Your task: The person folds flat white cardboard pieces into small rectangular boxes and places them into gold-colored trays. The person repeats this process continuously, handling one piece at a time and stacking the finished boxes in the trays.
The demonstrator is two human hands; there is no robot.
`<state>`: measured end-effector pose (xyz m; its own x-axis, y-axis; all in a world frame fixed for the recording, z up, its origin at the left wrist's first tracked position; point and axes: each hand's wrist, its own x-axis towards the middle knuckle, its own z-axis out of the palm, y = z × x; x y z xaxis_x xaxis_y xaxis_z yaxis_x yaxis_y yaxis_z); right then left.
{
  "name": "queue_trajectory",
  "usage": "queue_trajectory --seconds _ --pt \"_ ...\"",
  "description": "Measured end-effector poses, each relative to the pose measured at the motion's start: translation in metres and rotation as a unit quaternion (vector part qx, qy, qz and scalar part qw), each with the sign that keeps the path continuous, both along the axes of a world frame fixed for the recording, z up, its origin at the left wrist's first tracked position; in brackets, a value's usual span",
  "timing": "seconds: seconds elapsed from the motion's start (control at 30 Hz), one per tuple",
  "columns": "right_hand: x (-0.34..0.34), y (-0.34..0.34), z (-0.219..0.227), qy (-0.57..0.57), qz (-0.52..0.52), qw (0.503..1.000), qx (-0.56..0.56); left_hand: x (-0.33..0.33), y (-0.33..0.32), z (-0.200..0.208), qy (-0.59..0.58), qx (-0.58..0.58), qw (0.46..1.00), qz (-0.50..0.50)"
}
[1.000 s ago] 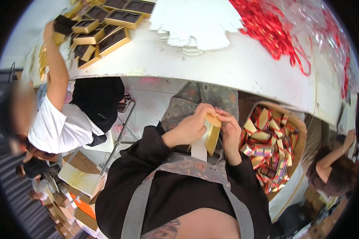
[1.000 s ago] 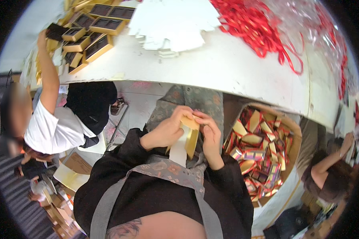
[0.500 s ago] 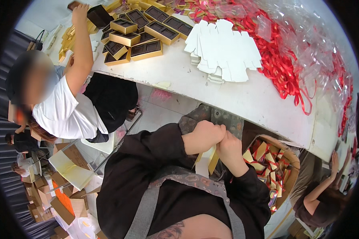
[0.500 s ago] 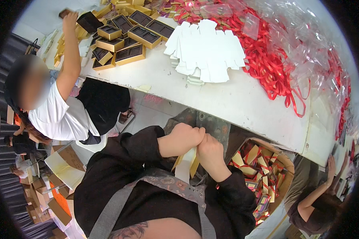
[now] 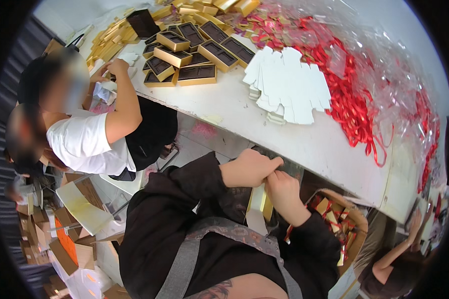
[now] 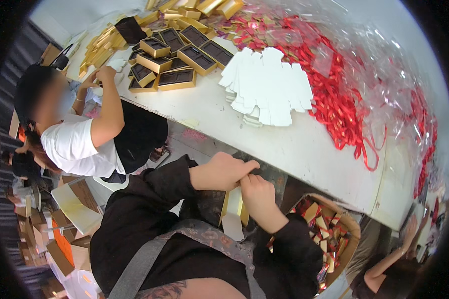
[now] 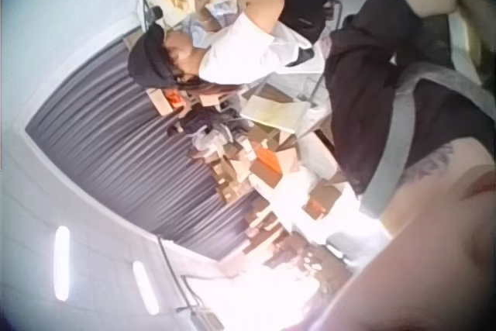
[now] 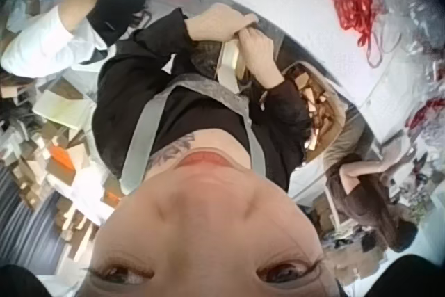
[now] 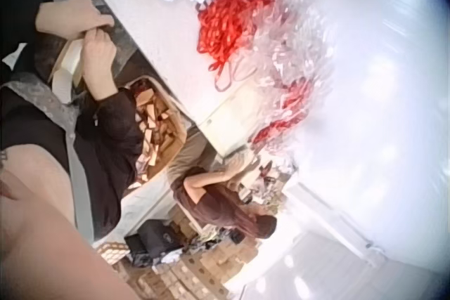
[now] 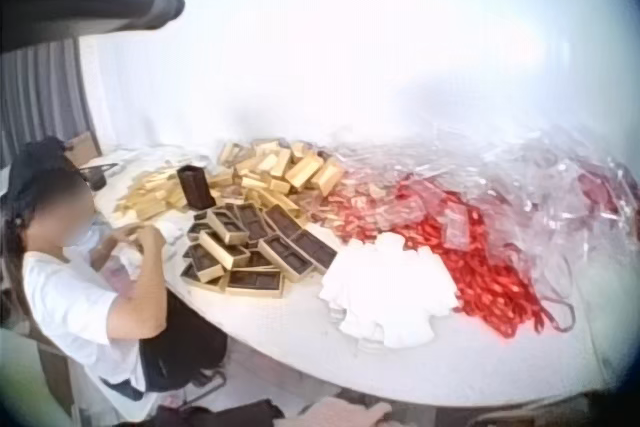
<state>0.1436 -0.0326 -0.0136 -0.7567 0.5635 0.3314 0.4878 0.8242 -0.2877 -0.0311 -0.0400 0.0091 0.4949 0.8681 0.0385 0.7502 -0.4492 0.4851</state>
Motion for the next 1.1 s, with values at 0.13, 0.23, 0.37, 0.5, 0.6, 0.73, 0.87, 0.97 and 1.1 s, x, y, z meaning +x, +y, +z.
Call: queue_trajectory --seconds 0.13,0.23,0.37,0.5,0.6,0.73,0.87,0.97,1.1 --pt "-0.014 -0.029 0.068 0.015 -0.079 0.997 0.012 -0.027 -0.005 0.031 -0.066 -0.002 0.967 0.244" --pt "-0.016 -0.034 0.055 -0.031 -0.059 0.996 0.056 -0.039 -0.022 0.029 -0.157 -0.065 0.957 0.234" --pt "-0.002 -0.015 0.053 -0.009 -0.011 0.993 0.118 -0.034 -0.027 0.031 -0.185 -0.135 0.954 0.195" --pt "0.009 0.003 0.037 0.091 -0.074 0.987 0.108 -0.008 -0.020 0.016 -0.326 -0.035 0.926 0.185" --pt "-0.005 0.003 0.048 0.376 -0.178 0.904 -0.097 0.012 -0.015 0.013 -0.432 0.006 0.874 0.221" --pt "-0.010 0.000 0.030 0.475 -0.129 0.769 -0.408 0.027 -0.011 0.011 -0.466 -0.043 0.860 0.205" --pt "-0.006 0.003 0.000 0.411 -0.191 0.820 -0.351 0.025 -0.020 0.000 -0.387 -0.119 0.896 0.181" --pt "0.009 -0.017 -0.023 0.428 -0.209 0.717 -0.510 0.028 -0.036 -0.014 -0.404 -0.173 0.886 0.149" --pt "0.011 -0.074 -0.028 0.310 -0.224 0.853 -0.356 0.031 -0.075 -0.029 -0.354 -0.263 0.881 0.170"
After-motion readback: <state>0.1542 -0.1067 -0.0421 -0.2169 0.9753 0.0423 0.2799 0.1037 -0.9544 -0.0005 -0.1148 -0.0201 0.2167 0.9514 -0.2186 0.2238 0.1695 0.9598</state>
